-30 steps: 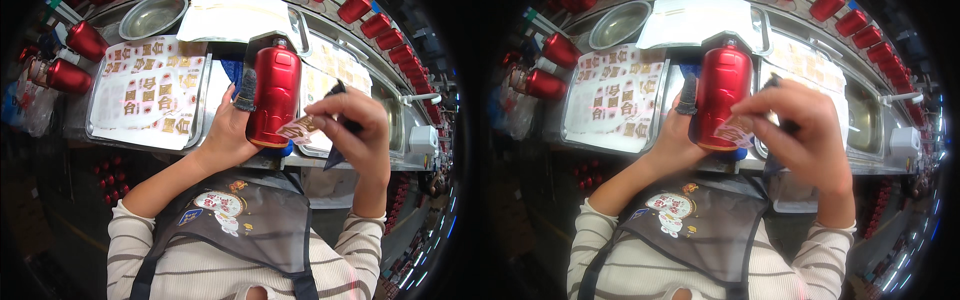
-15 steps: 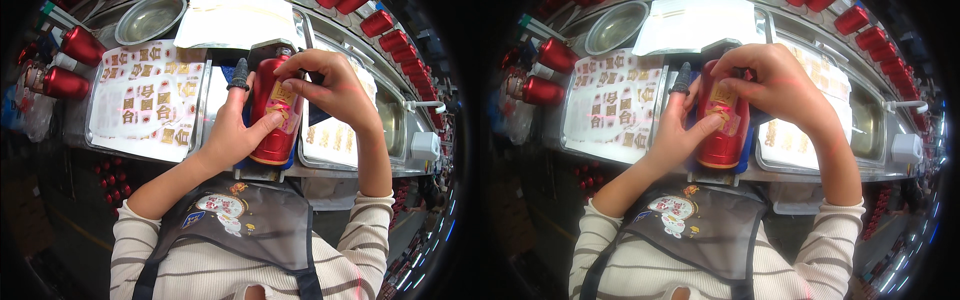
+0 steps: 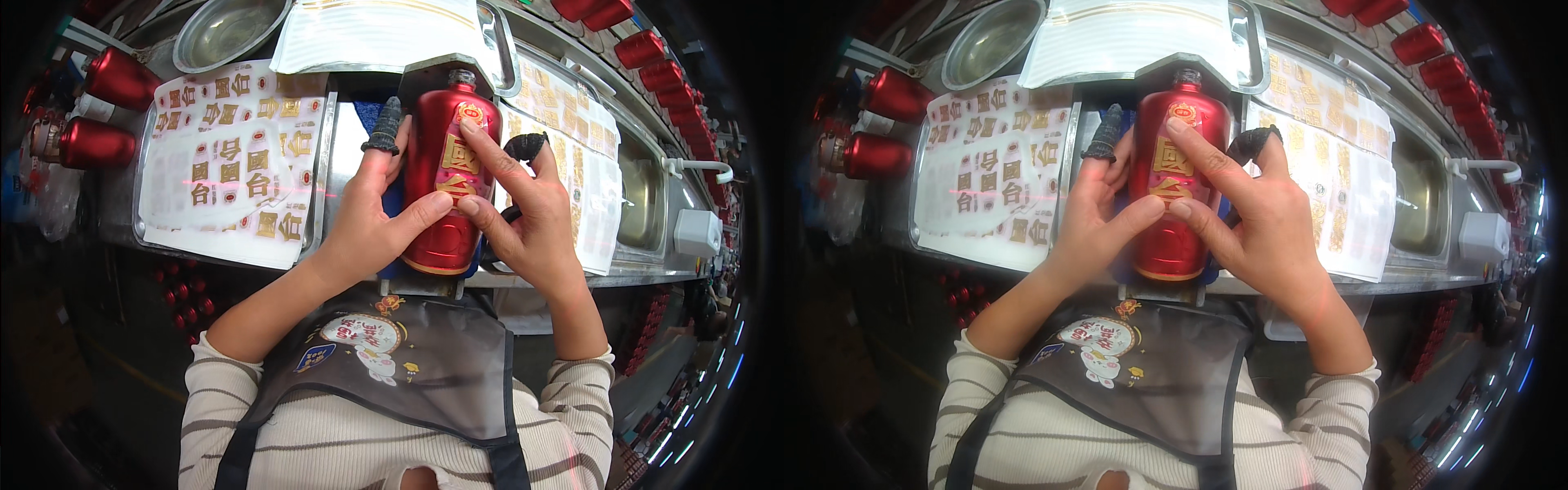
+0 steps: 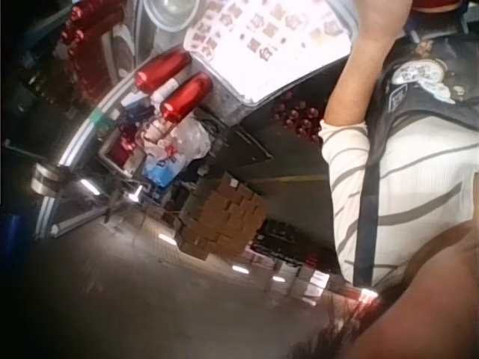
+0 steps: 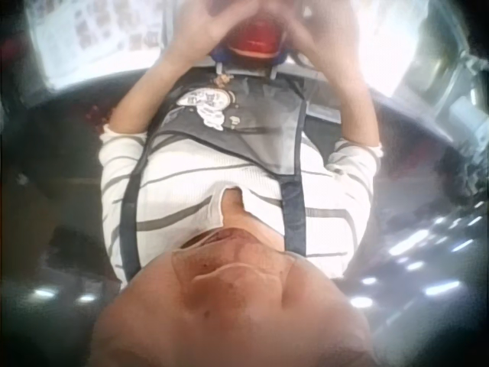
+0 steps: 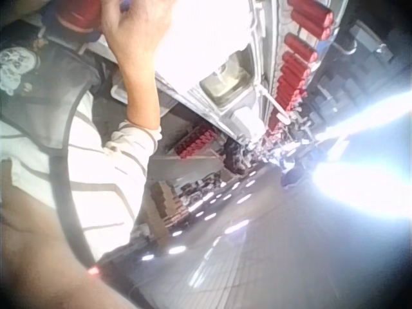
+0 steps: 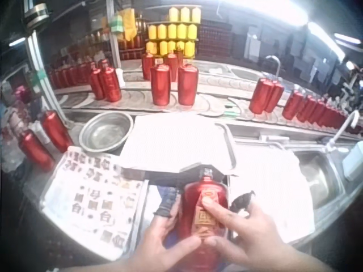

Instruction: The person applies gold decorative stickers to red cylindrical containers. They peel stickers from a sheet, align and press them onto the container, smooth the surface, and rotate the container to apply additional stickers. Finished containers are placed on a nearby rack.

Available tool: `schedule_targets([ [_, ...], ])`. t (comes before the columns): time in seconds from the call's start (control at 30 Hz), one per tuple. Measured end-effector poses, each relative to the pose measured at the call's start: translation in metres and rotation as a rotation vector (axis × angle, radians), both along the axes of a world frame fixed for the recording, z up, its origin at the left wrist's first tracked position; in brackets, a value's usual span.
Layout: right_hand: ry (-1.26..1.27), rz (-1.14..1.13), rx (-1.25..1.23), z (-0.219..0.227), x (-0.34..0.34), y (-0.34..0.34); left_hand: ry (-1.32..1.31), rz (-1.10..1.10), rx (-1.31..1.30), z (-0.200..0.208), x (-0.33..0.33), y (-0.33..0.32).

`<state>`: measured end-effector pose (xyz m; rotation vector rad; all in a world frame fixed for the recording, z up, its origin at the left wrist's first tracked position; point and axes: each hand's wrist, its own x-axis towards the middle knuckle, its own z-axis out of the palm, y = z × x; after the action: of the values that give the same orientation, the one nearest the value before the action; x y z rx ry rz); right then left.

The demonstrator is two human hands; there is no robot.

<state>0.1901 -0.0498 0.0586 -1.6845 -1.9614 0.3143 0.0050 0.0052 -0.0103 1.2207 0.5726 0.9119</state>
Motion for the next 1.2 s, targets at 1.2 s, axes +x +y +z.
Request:
schedule_targets([
  [1.2,-0.001,-0.109,-0.196,0.007,0.002,0.002,0.1,-0.014,0.097,0.003,-0.002,0.005],
])
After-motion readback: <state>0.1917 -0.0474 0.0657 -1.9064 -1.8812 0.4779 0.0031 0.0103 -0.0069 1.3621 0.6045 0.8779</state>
